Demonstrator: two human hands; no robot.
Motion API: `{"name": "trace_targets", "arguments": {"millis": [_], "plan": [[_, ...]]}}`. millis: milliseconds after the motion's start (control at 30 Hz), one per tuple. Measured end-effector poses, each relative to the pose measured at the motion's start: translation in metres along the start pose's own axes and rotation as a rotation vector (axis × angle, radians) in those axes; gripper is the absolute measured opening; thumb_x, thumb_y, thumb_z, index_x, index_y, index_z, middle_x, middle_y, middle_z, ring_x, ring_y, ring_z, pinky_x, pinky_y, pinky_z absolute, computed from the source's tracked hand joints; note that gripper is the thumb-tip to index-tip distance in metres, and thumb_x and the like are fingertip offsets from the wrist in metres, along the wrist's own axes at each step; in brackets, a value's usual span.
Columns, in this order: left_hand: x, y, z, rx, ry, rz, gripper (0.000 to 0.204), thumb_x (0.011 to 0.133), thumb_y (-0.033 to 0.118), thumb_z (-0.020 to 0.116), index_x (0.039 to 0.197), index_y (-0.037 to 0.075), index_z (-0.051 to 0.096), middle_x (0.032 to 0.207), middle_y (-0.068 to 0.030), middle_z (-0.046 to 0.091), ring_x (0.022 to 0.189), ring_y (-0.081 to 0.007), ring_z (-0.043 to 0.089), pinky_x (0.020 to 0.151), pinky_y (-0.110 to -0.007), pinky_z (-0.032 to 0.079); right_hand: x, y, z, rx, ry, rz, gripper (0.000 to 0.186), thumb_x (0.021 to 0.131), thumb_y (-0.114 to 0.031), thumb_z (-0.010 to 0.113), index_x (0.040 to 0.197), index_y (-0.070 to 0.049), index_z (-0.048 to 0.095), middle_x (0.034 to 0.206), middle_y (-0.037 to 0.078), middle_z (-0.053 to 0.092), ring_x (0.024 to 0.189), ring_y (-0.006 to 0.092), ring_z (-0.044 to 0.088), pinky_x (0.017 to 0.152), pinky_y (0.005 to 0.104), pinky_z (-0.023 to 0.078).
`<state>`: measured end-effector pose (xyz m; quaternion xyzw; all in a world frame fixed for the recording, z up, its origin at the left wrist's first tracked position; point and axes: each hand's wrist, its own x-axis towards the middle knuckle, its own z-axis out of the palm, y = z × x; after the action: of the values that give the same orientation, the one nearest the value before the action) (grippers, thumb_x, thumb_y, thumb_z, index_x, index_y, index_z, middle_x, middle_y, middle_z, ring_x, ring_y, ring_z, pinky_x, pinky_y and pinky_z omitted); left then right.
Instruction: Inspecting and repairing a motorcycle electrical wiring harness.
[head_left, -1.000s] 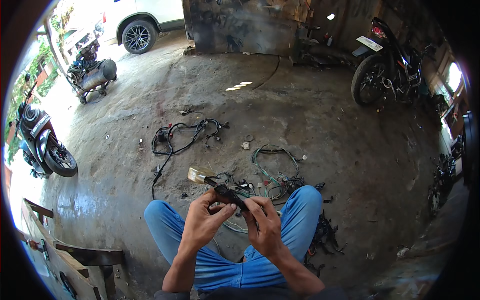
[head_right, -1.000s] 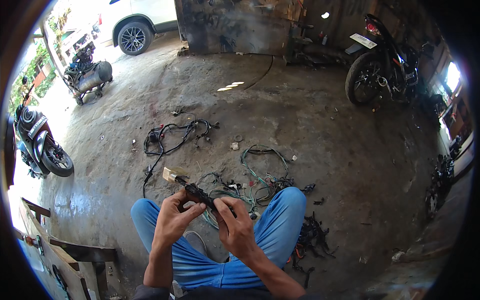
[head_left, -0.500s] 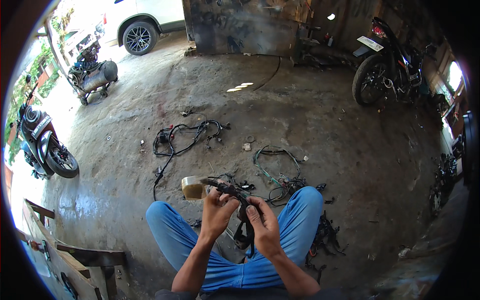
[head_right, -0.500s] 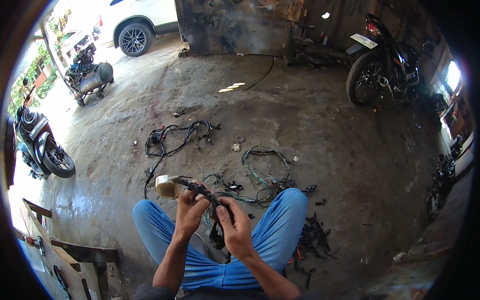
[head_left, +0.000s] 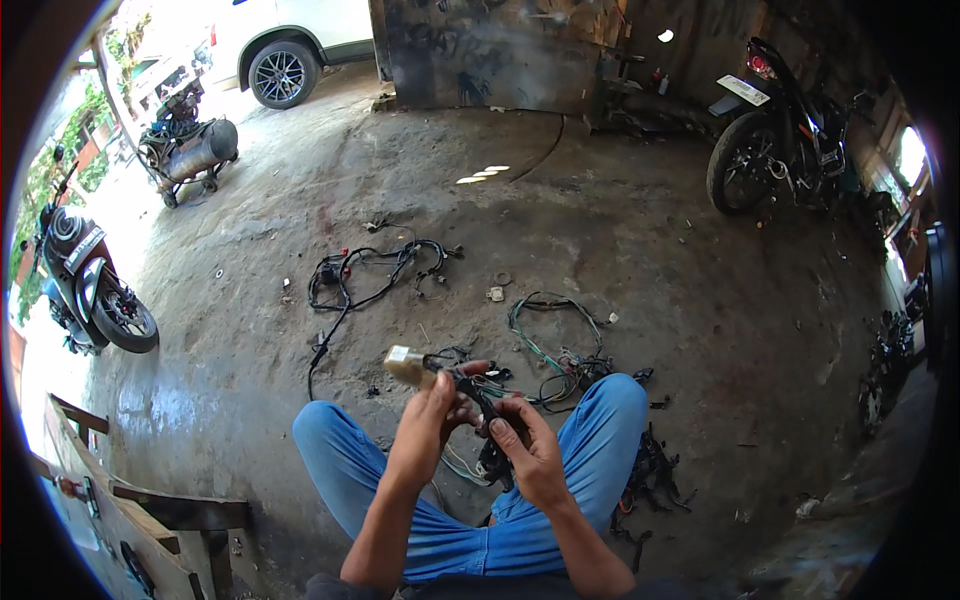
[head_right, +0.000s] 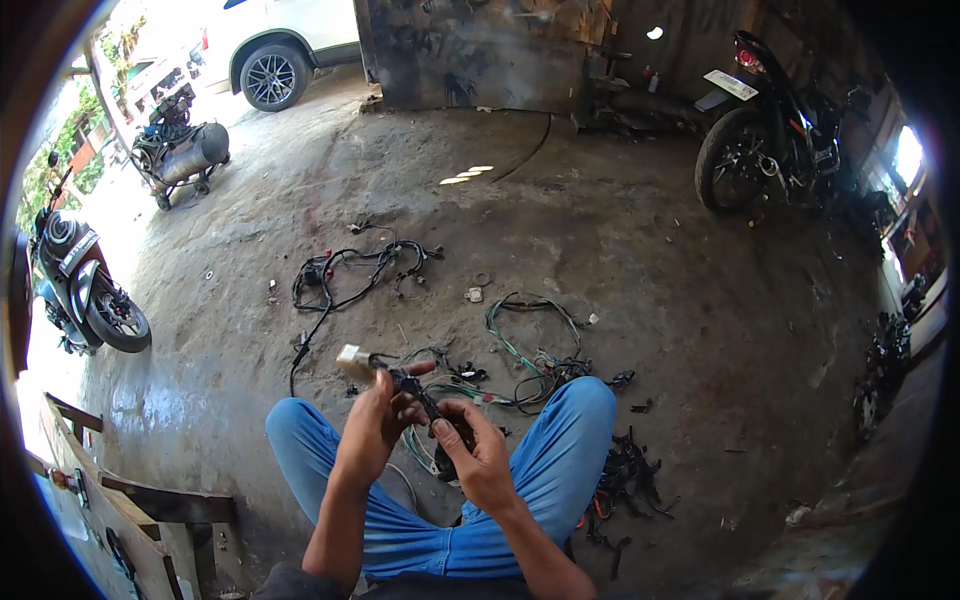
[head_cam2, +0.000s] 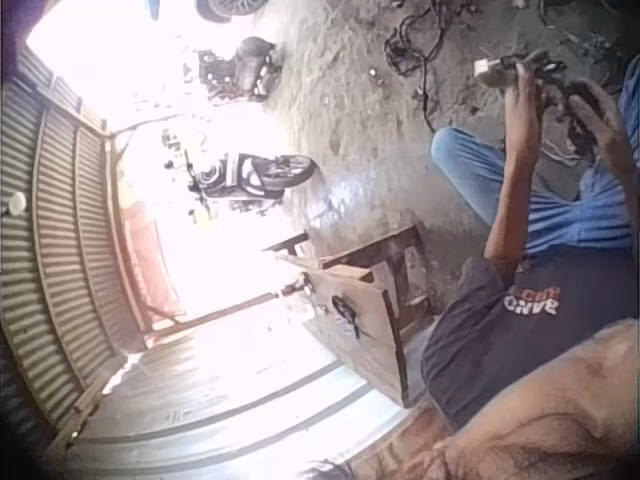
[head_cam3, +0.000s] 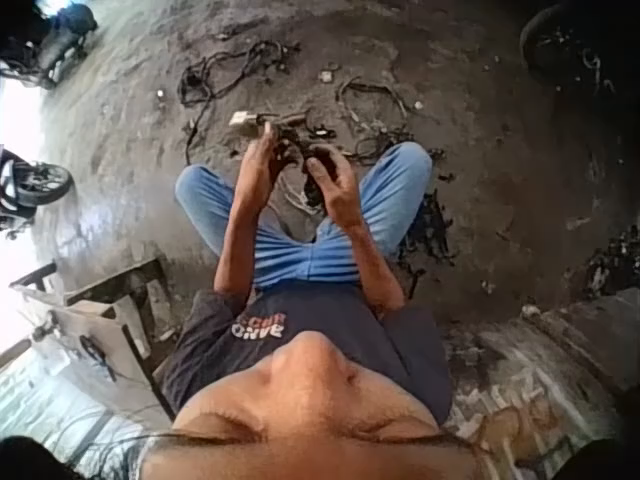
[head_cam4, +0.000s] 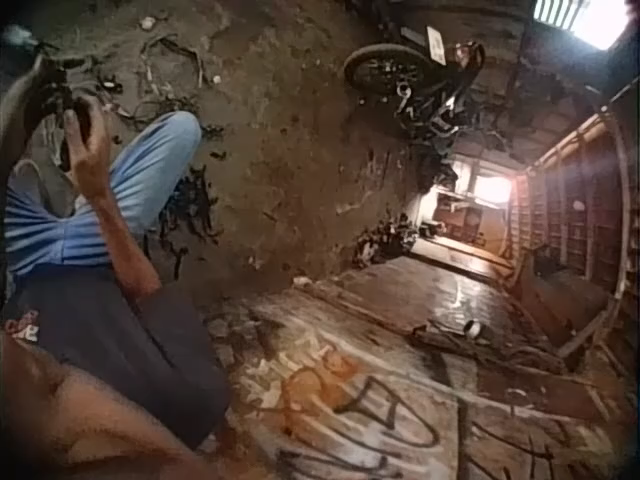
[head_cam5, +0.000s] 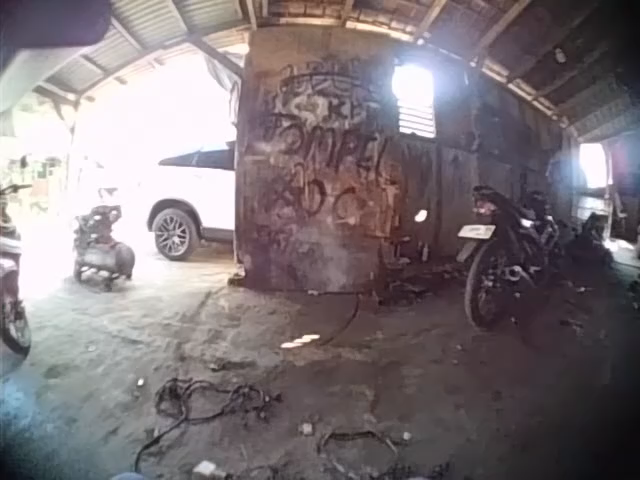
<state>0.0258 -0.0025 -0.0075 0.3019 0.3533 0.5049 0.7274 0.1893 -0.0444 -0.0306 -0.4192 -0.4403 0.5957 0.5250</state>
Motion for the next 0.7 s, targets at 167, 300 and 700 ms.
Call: {"name": "trace_targets", "arguments": {"millis": [167, 300, 700], "plan": [[0.007, 0.015, 0.009, 0.186, 0.123, 0.073, 0.034, 0.103, 0.033, 0.062, 0.107, 0.000, 0.070, 0.086, -0.0032, 0.068, 0.072, -0.0076, 0.060, 0.068, -0.023, 0.048, 0.009, 0.000, -0.002, 0.114, -0.027, 0.148, 0.027, 0.105, -0.020, 0.060, 0.122, 0.002, 0.065, 0.103, 0.001, 0.066, 0.095, 0.0056, 0.059, 0.083, 0.0232, 0.049], [0.002, 0.017, -0.002, 0.226, -0.020, 0.074, 0.035, 0.104, 0.032, 0.062, 0.108, -0.002, 0.071, 0.089, -0.0045, 0.071, 0.075, -0.0079, 0.063, 0.069, -0.023, 0.048, 0.020, 0.009, -0.013, 0.369, -0.087, 0.303, 0.026, 0.101, -0.021, 0.068, 0.117, -0.001, 0.070, 0.098, 0.000, 0.070, 0.092, 0.0044, 0.062, 0.081, 0.0210, 0.049], [0.011, -0.009, 0.000, 0.370, 0.016, 0.220, 0.022, 0.099, 0.011, 0.068, 0.113, -0.002, 0.057, 0.095, -0.0094, 0.067, 0.085, -0.0153, 0.068, 0.078, -0.031, 0.057, 0.021, -0.016, 0.011, -0.569, 0.464, -0.346, 0.010, 0.087, -0.006, 0.078, 0.094, -0.001, 0.073, 0.088, 0.006, 0.068, 0.082, 0.0180, 0.065, 0.076, 0.0318, 0.051]]}}
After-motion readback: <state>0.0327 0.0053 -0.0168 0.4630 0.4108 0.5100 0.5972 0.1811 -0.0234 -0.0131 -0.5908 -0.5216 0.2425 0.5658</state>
